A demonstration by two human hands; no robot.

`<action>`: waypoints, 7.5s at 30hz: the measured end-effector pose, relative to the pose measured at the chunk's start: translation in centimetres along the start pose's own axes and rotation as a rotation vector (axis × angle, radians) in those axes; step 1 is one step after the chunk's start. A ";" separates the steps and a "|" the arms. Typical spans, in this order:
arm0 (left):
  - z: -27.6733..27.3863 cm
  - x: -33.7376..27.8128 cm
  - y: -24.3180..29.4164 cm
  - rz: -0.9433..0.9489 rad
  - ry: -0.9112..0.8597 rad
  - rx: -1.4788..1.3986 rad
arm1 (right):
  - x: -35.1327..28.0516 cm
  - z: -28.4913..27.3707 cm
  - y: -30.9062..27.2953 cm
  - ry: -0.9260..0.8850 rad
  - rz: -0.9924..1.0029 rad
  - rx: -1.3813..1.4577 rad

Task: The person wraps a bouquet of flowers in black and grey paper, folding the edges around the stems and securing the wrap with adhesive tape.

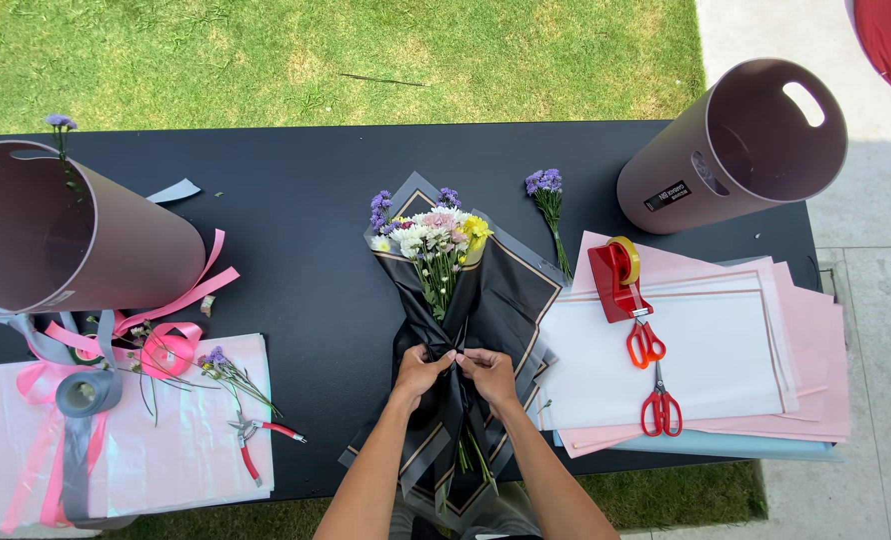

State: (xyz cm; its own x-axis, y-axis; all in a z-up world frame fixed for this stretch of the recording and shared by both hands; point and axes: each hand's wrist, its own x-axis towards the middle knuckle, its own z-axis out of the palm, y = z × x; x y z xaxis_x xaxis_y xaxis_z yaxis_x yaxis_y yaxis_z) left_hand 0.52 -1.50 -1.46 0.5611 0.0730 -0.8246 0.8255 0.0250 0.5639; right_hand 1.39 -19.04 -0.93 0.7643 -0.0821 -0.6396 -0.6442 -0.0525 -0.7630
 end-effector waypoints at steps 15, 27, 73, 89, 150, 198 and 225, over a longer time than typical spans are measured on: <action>1.7 -2.2 2.4 0.013 0.021 0.083 | -2.2 -3.5 -3.0 0.018 -0.011 -0.020; 8.4 -0.7 2.3 0.021 0.067 -0.018 | 1.2 -23.8 -18.5 0.627 -0.363 -0.481; 14.9 0.0 3.6 -0.031 0.181 -0.087 | 3.1 -29.1 -11.8 0.290 0.056 -0.707; 16.2 -5.5 5.1 0.106 0.053 -0.146 | 4.2 -15.0 -18.4 -0.798 -0.248 -0.850; 17.3 -2.0 1.5 0.137 0.208 -0.131 | 2.4 -10.6 -19.5 -0.690 -0.577 -1.259; 14.0 -5.5 2.6 0.213 0.229 -0.356 | 6.5 -13.0 -13.5 -0.369 -0.286 -0.858; 11.9 -5.7 4.0 0.027 0.549 -0.260 | 2.7 -8.6 -3.3 -0.131 0.075 -0.187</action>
State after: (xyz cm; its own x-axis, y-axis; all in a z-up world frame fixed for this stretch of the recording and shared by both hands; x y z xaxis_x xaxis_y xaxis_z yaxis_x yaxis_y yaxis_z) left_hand 1.39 -13.69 4.92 0.4106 0.5789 -0.7045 0.7307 0.2533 0.6340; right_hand 5.28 -27.63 0.64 0.7031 0.0368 -0.7101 -0.6844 -0.2359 -0.6899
